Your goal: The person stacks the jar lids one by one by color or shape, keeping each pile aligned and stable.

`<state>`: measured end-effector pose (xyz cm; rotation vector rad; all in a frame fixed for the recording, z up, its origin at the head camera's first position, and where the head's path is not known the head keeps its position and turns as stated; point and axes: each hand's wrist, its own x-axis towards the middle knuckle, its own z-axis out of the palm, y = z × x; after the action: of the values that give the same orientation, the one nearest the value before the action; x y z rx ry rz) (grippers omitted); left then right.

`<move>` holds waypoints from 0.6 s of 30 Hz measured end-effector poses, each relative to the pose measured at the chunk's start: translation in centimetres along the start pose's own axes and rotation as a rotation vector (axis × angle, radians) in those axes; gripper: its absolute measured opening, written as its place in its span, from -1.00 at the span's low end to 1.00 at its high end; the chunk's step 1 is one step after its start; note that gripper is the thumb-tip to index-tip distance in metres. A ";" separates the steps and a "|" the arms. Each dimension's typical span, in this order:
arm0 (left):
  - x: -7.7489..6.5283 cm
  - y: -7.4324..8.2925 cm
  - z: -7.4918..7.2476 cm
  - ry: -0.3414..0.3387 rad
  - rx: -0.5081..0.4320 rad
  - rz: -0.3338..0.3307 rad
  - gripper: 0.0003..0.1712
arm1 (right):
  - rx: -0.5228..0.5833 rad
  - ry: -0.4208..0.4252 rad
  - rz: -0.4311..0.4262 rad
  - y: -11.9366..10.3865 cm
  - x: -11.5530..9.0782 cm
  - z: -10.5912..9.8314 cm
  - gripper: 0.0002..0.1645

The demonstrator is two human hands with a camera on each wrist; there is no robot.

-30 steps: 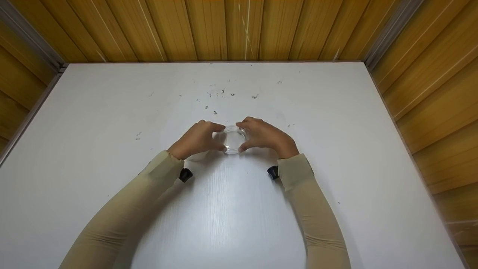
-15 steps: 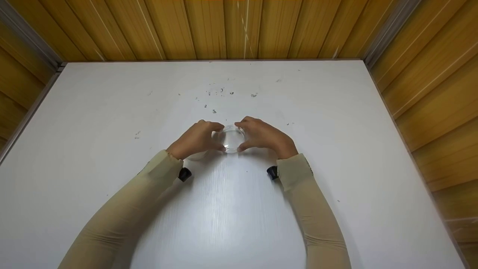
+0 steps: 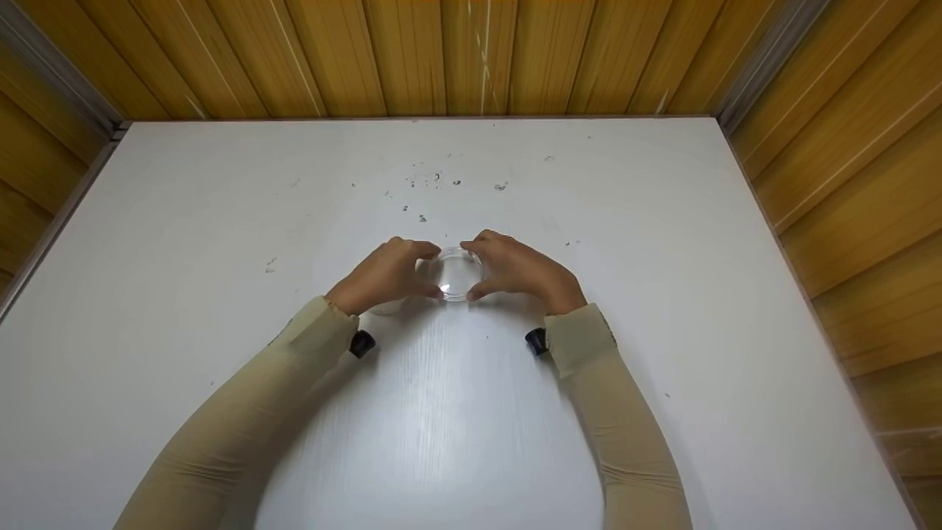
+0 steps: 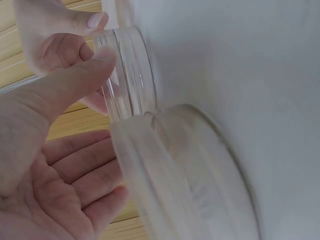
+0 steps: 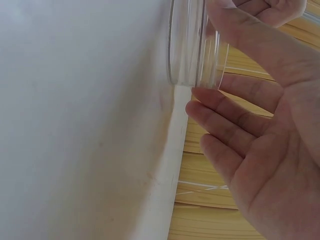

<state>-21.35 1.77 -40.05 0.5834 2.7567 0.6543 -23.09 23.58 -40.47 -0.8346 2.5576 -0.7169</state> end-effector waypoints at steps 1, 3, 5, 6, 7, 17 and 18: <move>0.0 0.0 0.0 0.000 0.000 0.000 -0.35 | 0.000 -0.001 0.001 0.0 0.0 0.0 0.02; 0.1 0.0 0.0 -0.003 0.005 -0.002 -0.35 | 0.002 -0.004 0.007 0.0 0.0 0.0 0.03; 0.1 0.0 0.1 -0.005 0.006 -0.009 -0.34 | 0.004 -0.007 0.011 0.1 -0.1 0.1 0.04; 0.0 0.1 0.1 -0.006 0.006 -0.013 -0.33 | 0.004 -0.008 0.013 0.1 -0.1 0.1 0.04; 0.0 0.1 0.1 -0.008 0.009 -0.014 -0.33 | 0.004 -0.007 0.013 0.1 -0.1 0.1 0.05; -0.3 0.0 0.0 -0.050 0.044 0.051 -0.16 | 0.007 0.004 -0.025 0.2 -0.3 0.2 0.11; -0.4 -0.1 -0.1 -0.060 0.050 0.068 -0.10 | 0.017 0.000 -0.017 0.2 -0.3 0.2 0.11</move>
<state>-21.06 1.49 -39.97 0.6993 2.7147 0.5746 -22.85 23.89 -40.67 -0.8522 2.5439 -0.7435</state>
